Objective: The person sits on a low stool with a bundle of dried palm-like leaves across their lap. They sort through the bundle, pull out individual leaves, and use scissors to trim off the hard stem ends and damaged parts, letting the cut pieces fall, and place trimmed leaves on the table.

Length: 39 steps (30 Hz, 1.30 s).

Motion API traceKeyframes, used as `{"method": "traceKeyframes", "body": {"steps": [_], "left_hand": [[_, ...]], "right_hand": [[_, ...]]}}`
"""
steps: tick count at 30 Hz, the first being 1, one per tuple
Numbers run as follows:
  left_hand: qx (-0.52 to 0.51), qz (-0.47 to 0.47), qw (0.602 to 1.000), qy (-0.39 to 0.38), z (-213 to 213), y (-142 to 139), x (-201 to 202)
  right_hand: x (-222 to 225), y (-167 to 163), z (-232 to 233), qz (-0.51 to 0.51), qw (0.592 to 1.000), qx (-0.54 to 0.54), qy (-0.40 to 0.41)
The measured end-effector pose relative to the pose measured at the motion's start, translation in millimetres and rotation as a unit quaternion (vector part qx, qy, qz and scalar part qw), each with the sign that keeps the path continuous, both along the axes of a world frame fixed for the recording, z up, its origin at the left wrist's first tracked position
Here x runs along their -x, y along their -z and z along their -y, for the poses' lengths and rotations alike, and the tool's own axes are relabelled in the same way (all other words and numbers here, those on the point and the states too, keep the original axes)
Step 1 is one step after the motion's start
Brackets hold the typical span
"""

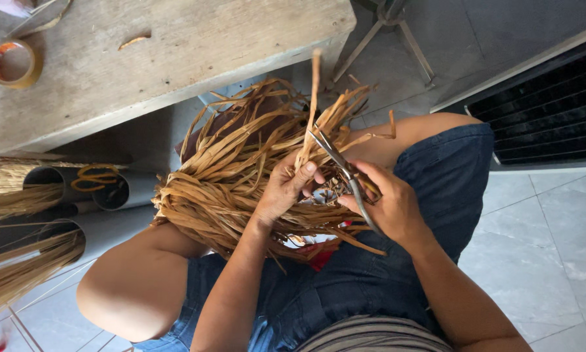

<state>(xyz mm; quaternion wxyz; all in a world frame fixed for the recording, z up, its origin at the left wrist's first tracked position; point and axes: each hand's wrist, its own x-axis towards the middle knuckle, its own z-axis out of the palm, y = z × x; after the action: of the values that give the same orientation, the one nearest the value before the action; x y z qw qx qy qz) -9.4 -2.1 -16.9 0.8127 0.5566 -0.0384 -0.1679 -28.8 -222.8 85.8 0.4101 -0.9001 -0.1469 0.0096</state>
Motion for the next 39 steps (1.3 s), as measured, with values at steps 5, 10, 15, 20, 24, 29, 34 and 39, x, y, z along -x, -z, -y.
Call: {"method": "traceKeyframes", "body": {"steps": [5, 10, 15, 20, 24, 29, 34, 39], "left_hand": [[-0.011, 0.01, 1.0, 0.01, -3, -3, -1], [0.011, -0.023, 1.0, 0.004, -6, -12, -3], [-0.013, -0.042, 0.999, 0.004, -4, -15, -4], [-0.024, -0.033, 0.999, 0.001, -1, -12, -5], [-0.013, -0.007, 1.0, 0.012, 0, -2, -5], [-0.029, 0.018, 0.999, 0.005, 5, 11, -1], [-0.029, 0.001, 1.0, 0.012, 3, 13, -1], [-0.012, 0.013, 1.0, 0.005, 2, 9, -3]], "right_hand": [[3, 18, 2, -0.018, 0.996, -0.085, -0.006], [9, 37, 11, -0.02, 0.995, -0.098, 0.001], [10, 50, 15, -0.089, 0.994, -0.045, 0.053], [12, 30, 20, -0.031, 0.997, -0.071, 0.01], [13, 10, 10, -0.01, 0.998, 0.051, -0.019], [10, 3, -1, -0.006, 0.993, 0.112, -0.019], [9, 13, 6, 0.022, 0.995, 0.09, -0.021], [14, 28, 12, 0.004, 0.999, 0.031, -0.034]]}}
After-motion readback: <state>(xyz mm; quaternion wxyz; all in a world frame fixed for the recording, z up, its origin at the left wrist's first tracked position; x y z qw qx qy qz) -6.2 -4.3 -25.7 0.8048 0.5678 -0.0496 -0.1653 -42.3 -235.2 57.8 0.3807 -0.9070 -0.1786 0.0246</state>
